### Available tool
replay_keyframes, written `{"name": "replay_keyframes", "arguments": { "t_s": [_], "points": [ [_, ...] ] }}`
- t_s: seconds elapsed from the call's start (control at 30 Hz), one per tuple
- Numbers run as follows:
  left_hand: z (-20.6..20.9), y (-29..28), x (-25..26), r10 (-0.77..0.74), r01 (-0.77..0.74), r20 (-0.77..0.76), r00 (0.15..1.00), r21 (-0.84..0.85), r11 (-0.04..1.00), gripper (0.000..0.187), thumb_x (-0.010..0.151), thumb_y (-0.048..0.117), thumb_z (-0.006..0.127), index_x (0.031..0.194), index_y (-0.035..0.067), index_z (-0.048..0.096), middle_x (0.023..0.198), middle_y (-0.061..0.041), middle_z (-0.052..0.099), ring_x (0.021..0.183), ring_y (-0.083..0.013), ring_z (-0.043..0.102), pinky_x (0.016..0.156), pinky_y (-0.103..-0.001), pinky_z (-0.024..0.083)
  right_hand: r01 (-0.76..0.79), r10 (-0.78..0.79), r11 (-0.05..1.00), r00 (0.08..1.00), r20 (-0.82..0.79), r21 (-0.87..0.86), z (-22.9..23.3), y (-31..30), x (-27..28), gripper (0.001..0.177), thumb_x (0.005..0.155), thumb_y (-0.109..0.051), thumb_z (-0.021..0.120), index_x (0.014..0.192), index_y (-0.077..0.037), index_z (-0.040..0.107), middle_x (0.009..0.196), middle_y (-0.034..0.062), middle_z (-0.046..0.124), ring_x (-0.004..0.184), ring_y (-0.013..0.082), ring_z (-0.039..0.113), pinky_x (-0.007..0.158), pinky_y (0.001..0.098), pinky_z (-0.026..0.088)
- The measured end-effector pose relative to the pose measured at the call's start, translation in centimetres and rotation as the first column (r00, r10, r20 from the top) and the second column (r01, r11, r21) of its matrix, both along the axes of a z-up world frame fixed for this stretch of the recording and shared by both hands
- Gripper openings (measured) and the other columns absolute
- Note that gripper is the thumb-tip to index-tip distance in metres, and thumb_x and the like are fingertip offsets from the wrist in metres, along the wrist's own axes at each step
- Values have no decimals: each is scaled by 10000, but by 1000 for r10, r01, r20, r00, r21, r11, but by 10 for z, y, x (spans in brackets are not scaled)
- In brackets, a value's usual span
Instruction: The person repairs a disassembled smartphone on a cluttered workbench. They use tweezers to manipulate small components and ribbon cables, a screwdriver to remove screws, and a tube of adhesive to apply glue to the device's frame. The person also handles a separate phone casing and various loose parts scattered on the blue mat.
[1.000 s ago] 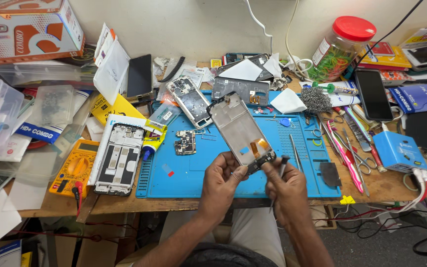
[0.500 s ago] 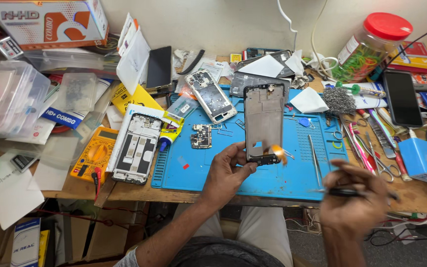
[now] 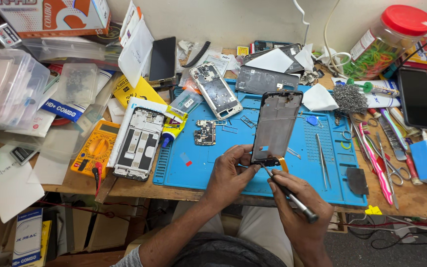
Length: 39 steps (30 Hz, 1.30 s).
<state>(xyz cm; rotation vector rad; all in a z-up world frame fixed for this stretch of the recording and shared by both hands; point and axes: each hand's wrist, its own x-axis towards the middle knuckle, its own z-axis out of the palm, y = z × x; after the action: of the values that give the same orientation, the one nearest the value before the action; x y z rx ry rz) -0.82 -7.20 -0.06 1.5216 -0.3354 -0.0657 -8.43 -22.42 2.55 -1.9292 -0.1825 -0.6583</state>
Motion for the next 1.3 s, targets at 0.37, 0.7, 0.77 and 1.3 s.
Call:
{"name": "replay_keyframes", "arguments": {
  "t_s": [0.37, 0.7, 0.77, 1.3],
  "points": [
    [-3, 0, -1, 22, -26, 49, 999, 68, 997, 345, 900, 32, 749, 1238, 97, 728, 924, 16, 582, 829, -60, 593, 715, -244, 595, 36, -49, 991, 994, -96, -128, 4, -5, 7, 230, 875, -1, 748, 1105, -1, 734, 1136, 157, 761, 1044, 212, 762, 824, 292, 655],
    [-3, -1, -3, 6, -6, 44, 999, 17, 1000, 319, 914, 23, 728, 1226, 93, 730, 933, 31, 585, 850, -50, 590, 761, -236, 616, 9, -12, 968, 1000, -11, -250, 2, -5, 6, 216, 866, -18, 766, 1079, -31, 734, 1128, 129, 768, 1063, 217, 762, 865, 313, 634],
    [-3, 0, -2, 3, -4, 43, 999, 19, 1000, 324, 915, 19, 725, 1230, 91, 727, 933, 33, 589, 845, -50, 592, 757, -234, 617, -9, 9, 967, 1000, -2, -255, 2, -5, 6, 221, 862, -18, 770, 1079, -36, 730, 1132, 126, 766, 1068, 218, 761, 874, 317, 630],
    [-6, -1, 0, -7, 6, 24, 1000, 57, 998, 387, 906, 3, 716, 1284, 86, 705, 933, 6, 604, 833, -48, 602, 757, -240, 638, -43, 33, 955, 999, -38, -294, -4, -6, 6, 226, 857, -58, 772, 1079, -73, 733, 1162, 116, 763, 1097, 229, 754, 858, 315, 652]
  ]
}}
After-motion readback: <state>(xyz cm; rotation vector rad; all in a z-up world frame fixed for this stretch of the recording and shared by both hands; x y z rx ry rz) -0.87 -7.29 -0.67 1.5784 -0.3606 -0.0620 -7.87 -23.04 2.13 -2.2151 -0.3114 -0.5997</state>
